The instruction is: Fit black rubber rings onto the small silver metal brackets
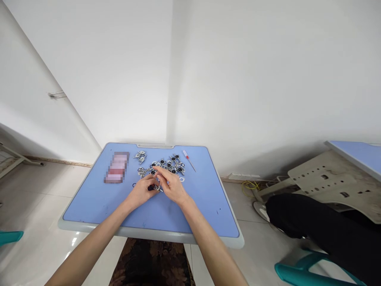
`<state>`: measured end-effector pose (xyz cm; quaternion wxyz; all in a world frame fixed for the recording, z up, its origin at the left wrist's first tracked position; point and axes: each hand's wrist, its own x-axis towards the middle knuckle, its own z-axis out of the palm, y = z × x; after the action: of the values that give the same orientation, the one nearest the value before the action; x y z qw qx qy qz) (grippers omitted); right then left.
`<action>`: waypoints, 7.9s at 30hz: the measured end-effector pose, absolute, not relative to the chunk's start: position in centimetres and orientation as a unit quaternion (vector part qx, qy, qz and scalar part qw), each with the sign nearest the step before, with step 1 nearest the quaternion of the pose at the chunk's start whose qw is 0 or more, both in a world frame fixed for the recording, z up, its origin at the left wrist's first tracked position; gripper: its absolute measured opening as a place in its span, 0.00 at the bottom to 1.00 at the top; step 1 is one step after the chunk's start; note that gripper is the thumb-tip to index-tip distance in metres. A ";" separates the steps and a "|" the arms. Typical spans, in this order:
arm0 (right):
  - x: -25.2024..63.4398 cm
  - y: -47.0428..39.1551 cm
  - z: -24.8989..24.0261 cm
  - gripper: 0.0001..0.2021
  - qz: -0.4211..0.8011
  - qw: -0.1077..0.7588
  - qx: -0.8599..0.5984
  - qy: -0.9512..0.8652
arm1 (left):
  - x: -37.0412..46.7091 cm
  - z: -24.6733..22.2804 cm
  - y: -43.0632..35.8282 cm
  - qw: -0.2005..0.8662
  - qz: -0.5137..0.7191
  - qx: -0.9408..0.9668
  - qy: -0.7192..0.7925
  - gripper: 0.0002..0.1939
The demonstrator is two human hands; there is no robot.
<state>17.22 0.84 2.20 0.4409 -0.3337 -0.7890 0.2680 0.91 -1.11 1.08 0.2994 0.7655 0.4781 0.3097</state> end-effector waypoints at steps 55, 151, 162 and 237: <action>16.6 1.6 3.1 0.15 0.259 0.463 -0.387 -0.754 | 0.1 0.8 -0.3 0.477 0.312 0.713 0.409 0.09; 18.5 0.4 3.1 0.12 0.184 0.388 -0.341 -0.837 | 0.9 0.9 -0.7 0.317 0.299 0.768 0.470 0.05; 18.4 0.6 2.9 0.12 0.170 0.382 -0.359 -0.835 | 0.9 1.0 -0.8 0.319 0.301 0.767 0.469 0.05; 17.6 0.6 2.5 0.07 0.246 0.543 -0.439 -0.672 | 0.1 1.0 -0.3 0.401 0.312 0.744 0.434 0.06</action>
<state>17.62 0.62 2.55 0.5430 -0.4389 -0.6725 0.2456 0.07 -0.29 0.98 0.4012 0.7440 0.4340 0.3116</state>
